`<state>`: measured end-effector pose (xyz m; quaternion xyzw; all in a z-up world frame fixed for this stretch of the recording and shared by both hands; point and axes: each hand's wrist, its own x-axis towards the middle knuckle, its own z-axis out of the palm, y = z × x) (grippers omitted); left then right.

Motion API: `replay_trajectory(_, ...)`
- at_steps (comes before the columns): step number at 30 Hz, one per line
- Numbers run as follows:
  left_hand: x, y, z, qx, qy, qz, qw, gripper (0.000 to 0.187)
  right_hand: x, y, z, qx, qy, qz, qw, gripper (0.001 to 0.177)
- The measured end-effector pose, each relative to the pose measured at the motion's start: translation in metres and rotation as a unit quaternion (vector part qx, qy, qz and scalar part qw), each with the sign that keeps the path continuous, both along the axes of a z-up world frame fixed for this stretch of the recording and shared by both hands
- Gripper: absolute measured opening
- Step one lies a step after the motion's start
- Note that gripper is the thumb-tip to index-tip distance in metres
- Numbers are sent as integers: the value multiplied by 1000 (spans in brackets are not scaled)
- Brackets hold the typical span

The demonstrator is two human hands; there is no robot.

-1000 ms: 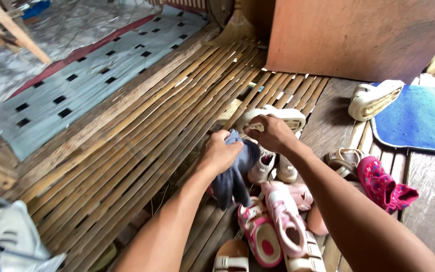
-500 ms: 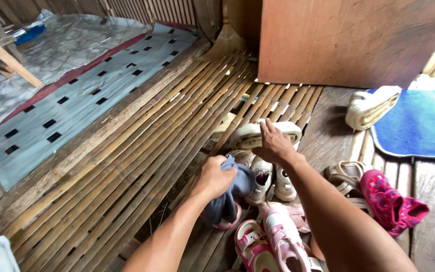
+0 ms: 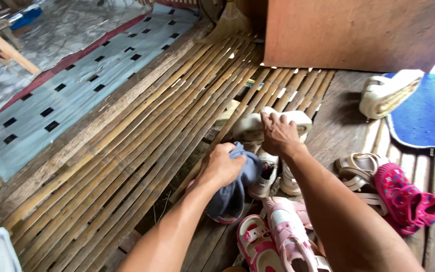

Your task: Cleaning and organizing various pairs of shoes and sandals on a bamboo floor and placing them on a shoe rack.

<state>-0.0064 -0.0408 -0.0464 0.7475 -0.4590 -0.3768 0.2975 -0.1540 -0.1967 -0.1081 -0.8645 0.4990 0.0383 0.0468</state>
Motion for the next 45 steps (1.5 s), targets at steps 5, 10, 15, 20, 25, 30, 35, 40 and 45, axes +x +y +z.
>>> replay_trajectory(5,-5,9,3,-41,-42,14,998,35,-3,25,2,-75,-14,-26,997,65)
replay_trajectory(10,6,24,-6,-65,-50,28,996,42,-14,11,-63,-152,-109,-90,978,46)
replay_trajectory(15,14,46,-13,-80,-25,25,996,37,-38,48,-17,-198,-120,-88,969,62)
replay_trajectory(20,16,69,27,20,-36,71,997,34,-24,89,51,-214,-183,-35,959,101)
replay_trajectory(25,27,90,44,-17,-15,124,992,35,11,136,98,-226,-259,24,939,93)
replay_trajectory(30,35,124,81,12,-65,154,986,35,54,191,135,-77,-256,10,963,94)
replay_trajectory(35,77,156,62,-6,-61,154,986,37,82,239,148,-28,-318,1,948,78)
replay_trajectory(40,118,195,23,36,-74,165,983,44,109,268,123,47,-308,61,948,73)
replay_trajectory(45,199,225,-58,152,-217,44,963,62,146,292,64,340,-411,-82,842,44)
